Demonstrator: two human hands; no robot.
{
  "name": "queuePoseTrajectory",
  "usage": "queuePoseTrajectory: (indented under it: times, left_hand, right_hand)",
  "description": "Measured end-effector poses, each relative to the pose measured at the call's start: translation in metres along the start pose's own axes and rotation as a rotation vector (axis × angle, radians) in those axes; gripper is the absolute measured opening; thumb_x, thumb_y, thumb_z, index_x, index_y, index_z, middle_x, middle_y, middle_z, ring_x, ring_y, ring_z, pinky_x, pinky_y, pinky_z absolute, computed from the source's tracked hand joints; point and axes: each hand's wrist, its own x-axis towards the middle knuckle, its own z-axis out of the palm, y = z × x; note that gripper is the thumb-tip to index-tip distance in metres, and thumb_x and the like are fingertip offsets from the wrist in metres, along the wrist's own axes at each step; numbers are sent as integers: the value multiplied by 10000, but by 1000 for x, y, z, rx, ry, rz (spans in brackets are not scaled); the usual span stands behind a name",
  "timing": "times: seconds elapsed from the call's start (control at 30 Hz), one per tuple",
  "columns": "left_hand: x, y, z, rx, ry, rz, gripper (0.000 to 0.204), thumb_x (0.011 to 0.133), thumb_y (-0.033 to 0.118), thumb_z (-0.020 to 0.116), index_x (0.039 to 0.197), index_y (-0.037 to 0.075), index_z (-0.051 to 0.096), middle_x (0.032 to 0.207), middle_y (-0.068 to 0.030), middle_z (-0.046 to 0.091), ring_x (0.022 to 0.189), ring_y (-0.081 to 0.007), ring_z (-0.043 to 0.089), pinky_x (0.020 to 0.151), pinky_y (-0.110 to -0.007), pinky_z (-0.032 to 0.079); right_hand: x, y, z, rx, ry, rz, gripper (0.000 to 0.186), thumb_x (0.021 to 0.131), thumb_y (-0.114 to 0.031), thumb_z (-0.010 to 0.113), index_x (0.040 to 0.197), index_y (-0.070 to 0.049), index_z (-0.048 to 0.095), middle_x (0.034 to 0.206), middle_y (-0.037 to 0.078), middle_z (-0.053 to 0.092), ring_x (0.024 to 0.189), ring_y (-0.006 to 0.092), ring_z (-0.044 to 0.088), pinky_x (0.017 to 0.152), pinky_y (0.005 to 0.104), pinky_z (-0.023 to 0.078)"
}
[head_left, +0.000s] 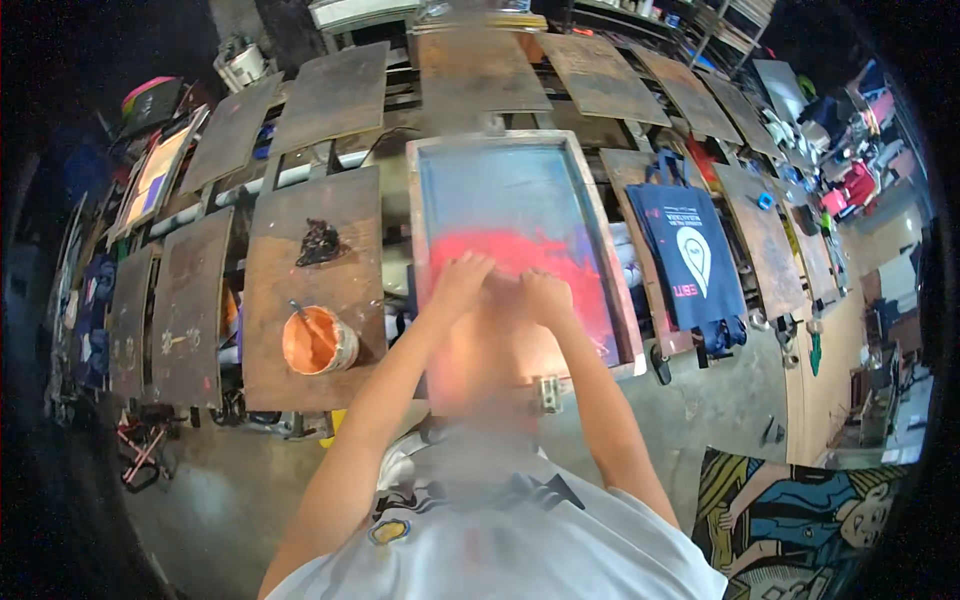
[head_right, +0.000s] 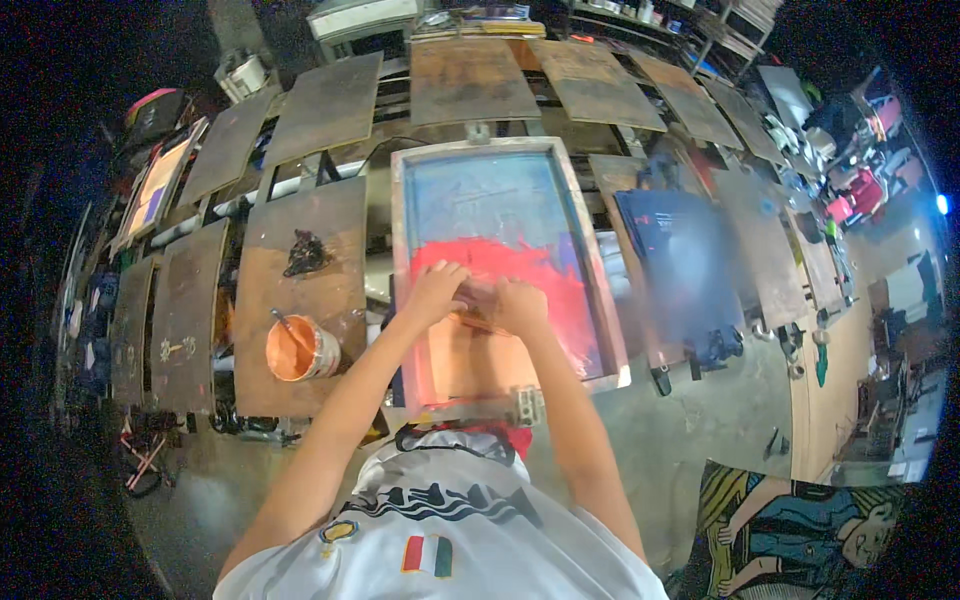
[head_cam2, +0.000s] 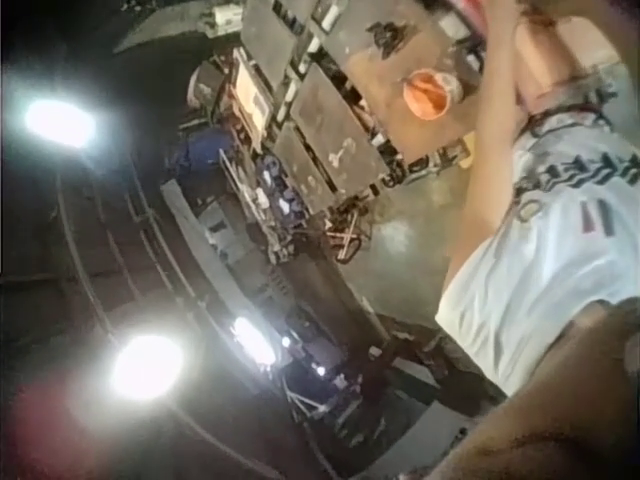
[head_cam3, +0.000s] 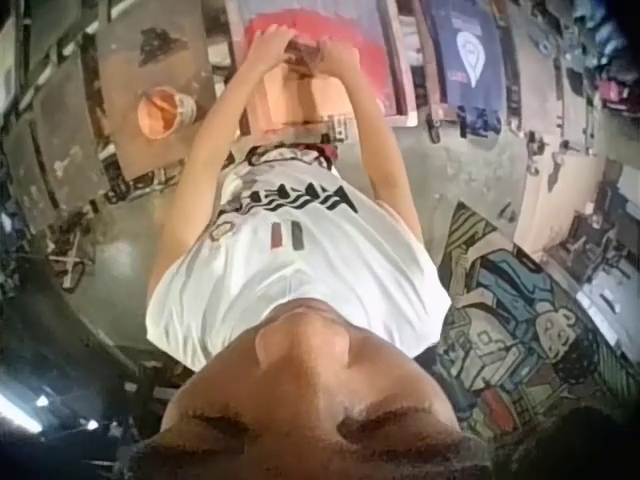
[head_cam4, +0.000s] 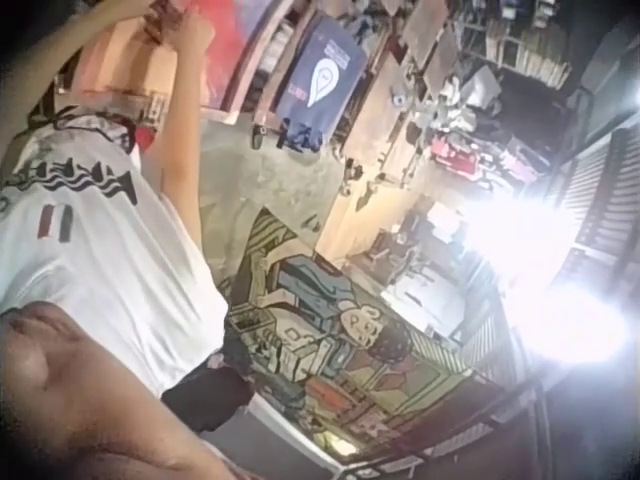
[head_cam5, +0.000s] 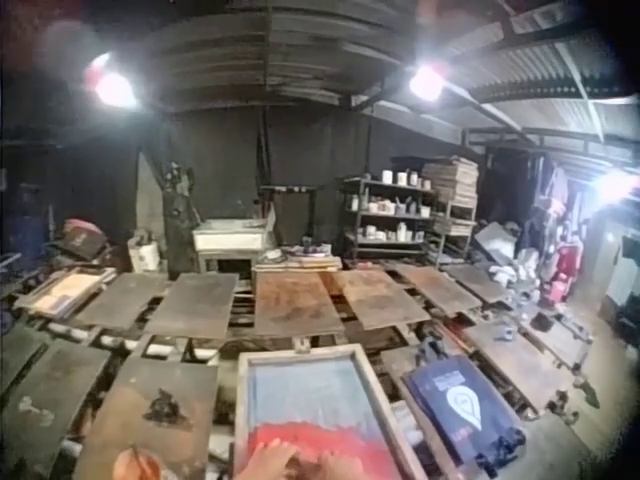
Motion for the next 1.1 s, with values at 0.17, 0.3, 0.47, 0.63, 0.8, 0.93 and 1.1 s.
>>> queuePoseTrajectory:
  times: [0.17,0.3,0.47,0.63,0.8,0.93,1.1]
  left_hand:
    - [-52,-10,9,20,61,-160,557,680,270,831,1138,95,567,1121,-86,602,1126,-290,528,943,-466,424]
    - [-69,-8,17,80,149,-153,590,680,280,829,1174,108,555,1143,-82,593,1142,-284,523,955,-455,423]
    - [-25,-17,6,169,92,-10,605,662,290,839,1180,132,568,1133,-45,602,1140,-235,533,961,-486,406]
    - [19,-6,-5,122,-205,74,583,670,136,786,1223,171,604,1219,-19,617,1216,-245,526,997,-534,380]
    - [-2,-17,-5,45,-87,80,510,674,168,798,1154,169,626,1164,-16,620,1159,-233,537,950,-501,379]
    - [-39,-22,17,32,166,-32,568,660,212,839,1170,147,598,1146,-35,607,1138,-257,526,924,-476,378]
    - [-79,19,1,-2,150,-323,585,715,262,814,1221,122,555,1190,-67,581,1185,-285,498,961,-501,368]
  right_hand:
    - [15,-19,4,25,-220,-247,474,624,-387,787,957,-107,600,925,148,674,842,375,675,728,506,543]
    - [-8,-29,-3,73,-234,-276,321,705,-308,696,923,-101,584,944,155,660,894,371,653,701,515,513]
    - [-31,-35,-13,130,-1,-63,377,693,-300,728,946,-78,558,922,134,630,901,371,628,725,492,508]
    - [-44,-40,-3,151,112,119,403,688,-260,744,985,-63,557,954,149,634,916,378,628,748,489,507]
    - [-37,-40,-8,112,30,147,400,719,-295,723,1011,-70,566,1002,156,649,941,371,641,781,489,505]
    - [-10,-30,7,21,-37,-34,437,677,-321,788,979,-103,558,976,133,652,911,344,652,779,514,493]
    - [16,-27,12,41,-221,-301,415,646,-334,787,951,-138,585,963,90,670,900,305,674,813,553,461]
